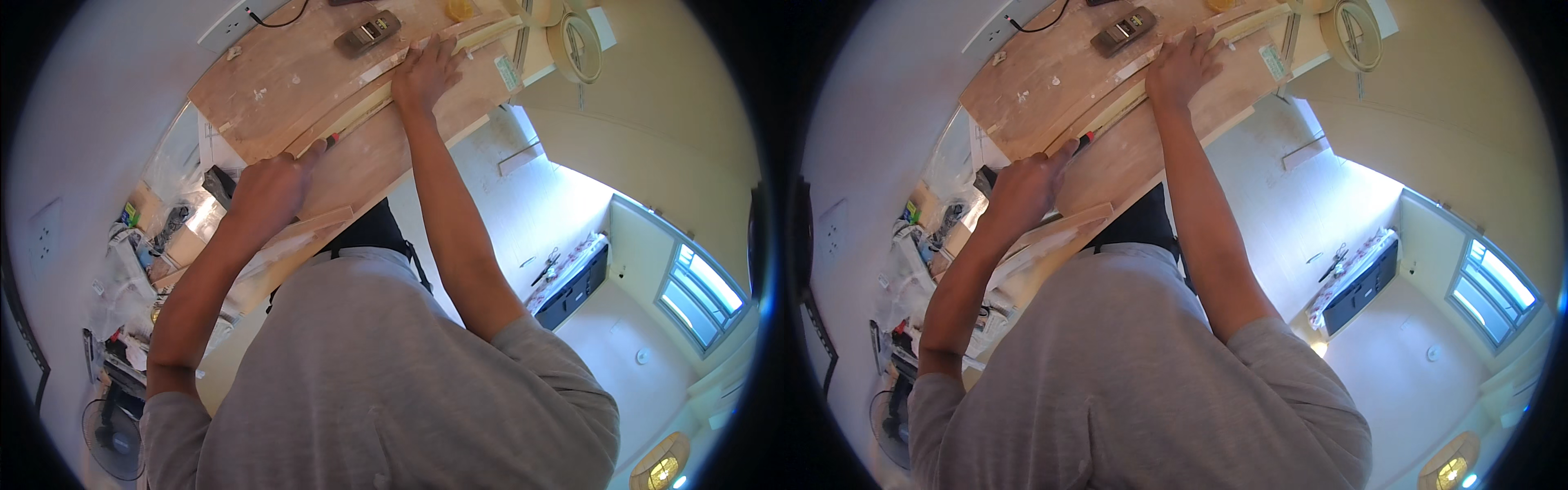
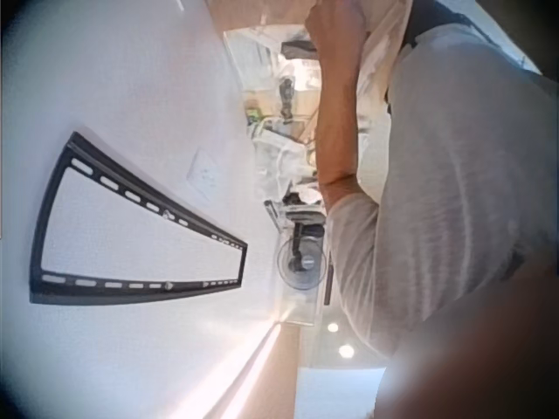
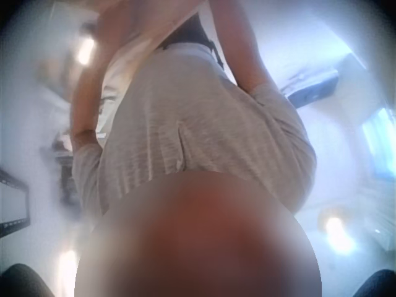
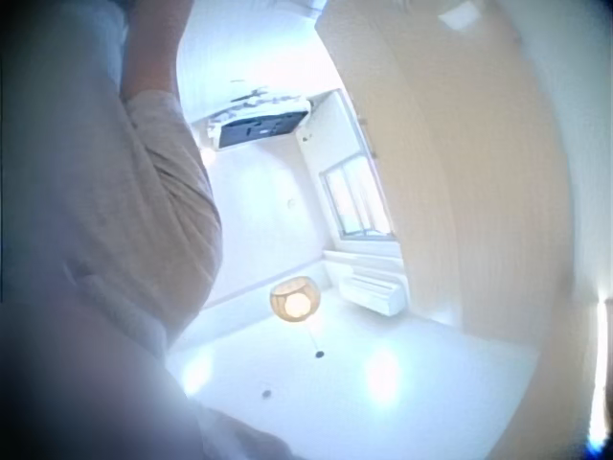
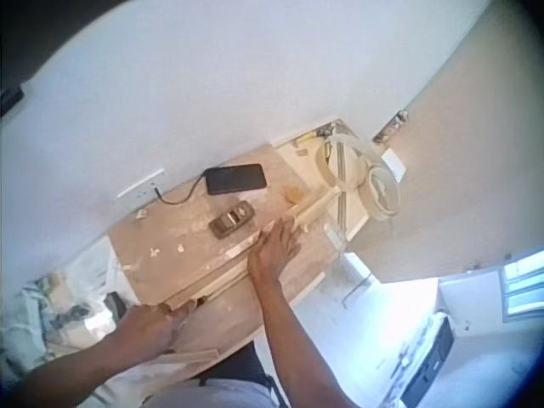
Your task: The person uses a utility knife to trim a thin wooden strip on a workbench, then smooths the strip with a hand plane. The person repeatedly trims and planes the same strip, removing shavings and refining its edges.
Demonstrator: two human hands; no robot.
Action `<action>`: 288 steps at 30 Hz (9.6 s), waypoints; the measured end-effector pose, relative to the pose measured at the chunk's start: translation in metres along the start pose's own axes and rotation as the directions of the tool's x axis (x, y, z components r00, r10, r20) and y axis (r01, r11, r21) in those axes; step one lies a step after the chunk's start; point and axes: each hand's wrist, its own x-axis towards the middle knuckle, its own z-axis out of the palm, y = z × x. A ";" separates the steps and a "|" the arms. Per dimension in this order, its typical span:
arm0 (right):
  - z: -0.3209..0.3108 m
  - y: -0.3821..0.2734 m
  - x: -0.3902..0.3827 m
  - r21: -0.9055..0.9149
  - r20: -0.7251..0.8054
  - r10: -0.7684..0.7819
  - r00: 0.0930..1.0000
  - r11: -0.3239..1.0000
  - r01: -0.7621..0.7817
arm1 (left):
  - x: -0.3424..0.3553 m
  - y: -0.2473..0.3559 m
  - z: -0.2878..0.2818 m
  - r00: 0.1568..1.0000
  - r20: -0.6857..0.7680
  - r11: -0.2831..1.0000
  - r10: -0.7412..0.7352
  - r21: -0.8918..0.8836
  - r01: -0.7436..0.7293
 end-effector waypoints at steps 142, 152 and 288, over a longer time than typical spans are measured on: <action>-0.086 0.093 0.036 0.660 0.432 0.343 0.834 0.511 -0.551 | -0.026 -0.088 0.017 0.965 0.022 0.457 -0.263 -0.878 0.144; -0.088 0.092 0.030 0.593 0.429 0.391 0.815 0.558 -0.580 | -0.077 -0.112 0.062 0.755 -0.489 0.730 -0.437 -0.683 -0.021; -0.049 0.081 0.041 0.118 0.095 0.352 0.931 0.925 -0.362 | 0.177 0.101 -0.003 0.991 -0.022 0.991 0.131 -0.017 -0.131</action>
